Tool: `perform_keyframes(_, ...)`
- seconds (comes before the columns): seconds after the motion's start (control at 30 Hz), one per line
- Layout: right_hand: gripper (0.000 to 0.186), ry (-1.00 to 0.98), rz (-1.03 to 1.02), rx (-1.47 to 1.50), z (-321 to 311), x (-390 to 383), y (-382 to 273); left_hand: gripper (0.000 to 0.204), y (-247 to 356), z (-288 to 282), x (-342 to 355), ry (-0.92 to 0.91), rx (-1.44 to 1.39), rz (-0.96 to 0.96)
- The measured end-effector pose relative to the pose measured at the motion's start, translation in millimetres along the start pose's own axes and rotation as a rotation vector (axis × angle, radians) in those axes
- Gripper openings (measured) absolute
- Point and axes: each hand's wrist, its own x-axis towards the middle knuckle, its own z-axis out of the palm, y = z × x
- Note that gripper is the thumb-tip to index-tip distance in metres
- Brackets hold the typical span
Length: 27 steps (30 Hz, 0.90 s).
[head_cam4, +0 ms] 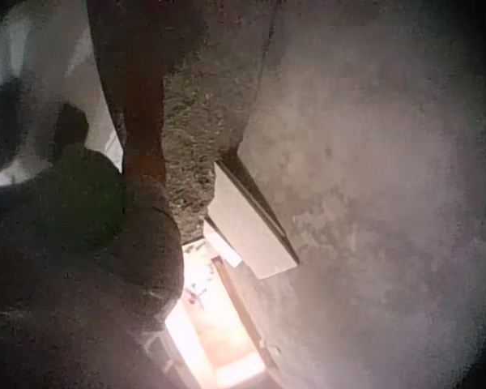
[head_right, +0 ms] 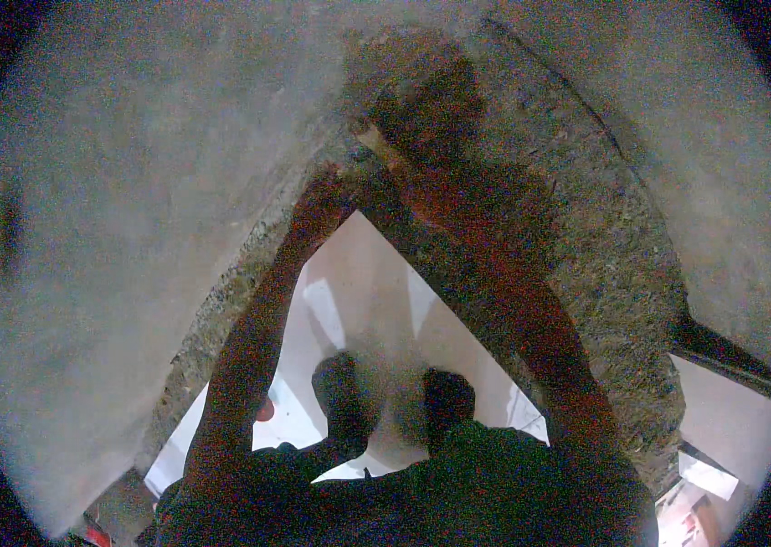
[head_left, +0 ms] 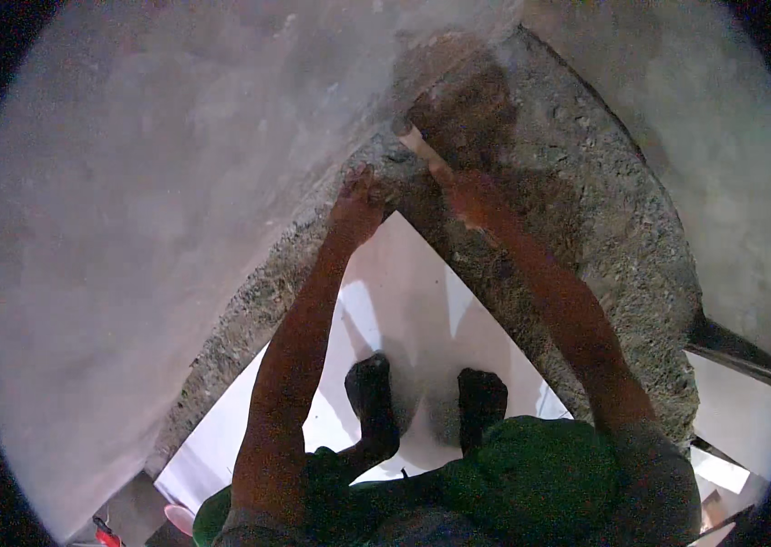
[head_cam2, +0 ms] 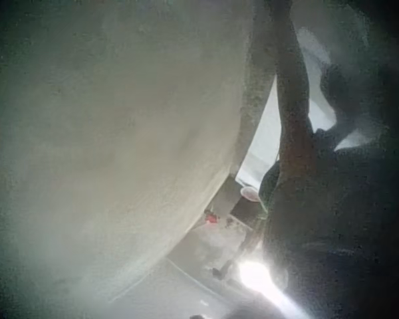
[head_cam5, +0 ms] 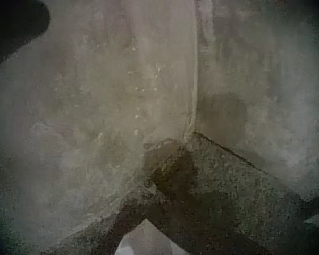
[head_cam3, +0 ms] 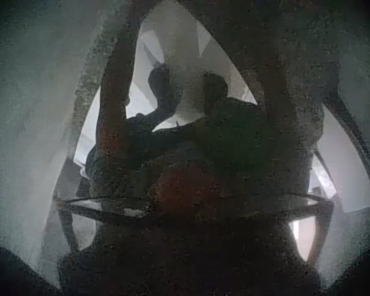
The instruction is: The person prepares the floor for tiling by spreading a dry cement mixture by hand and then uses a hammer to tap and level a large white floor tile into position against the wall.
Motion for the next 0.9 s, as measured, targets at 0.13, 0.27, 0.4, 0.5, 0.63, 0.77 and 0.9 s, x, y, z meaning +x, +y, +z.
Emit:
perform_keyframes(0.13,0.059,0.096,-0.004,0.113,-21.2,-21.1,0.7,0.061,76.6,-27.5,42.7,-0.027,-0.280,-0.150)
perform_keyframes(0.27,0.062,0.141,-0.053,0.126,-26.0,-31.0,-10.5,0.061,64.7,9.9,60.1,0.239,-0.234,0.000)
perform_keyframes(0.4,0.063,0.279,0.088,0.101,-83.1,-39.6,34.7,0.063,115.6,20.6,84.9,0.278,0.044,-0.078)
perform_keyframes(0.5,0.061,0.359,0.006,0.358,-105.7,-90.6,67.2,0.065,139.8,21.1,104.5,0.363,-0.022,-0.193)
perform_keyframes(0.63,0.059,0.542,-0.026,0.519,-127.5,-160.8,120.0,0.067,188.2,8.9,146.4,-0.100,0.146,-0.491)
perform_keyframes(0.77,0.056,0.601,0.013,0.578,-133.7,-205.0,158.4,0.069,172.7,51.4,161.4,0.355,-0.144,-0.069)
perform_keyframes(0.9,0.055,0.616,0.047,0.586,-134.9,-211.2,188.5,0.072,167.3,74.4,185.9,0.401,-0.130,-0.172)
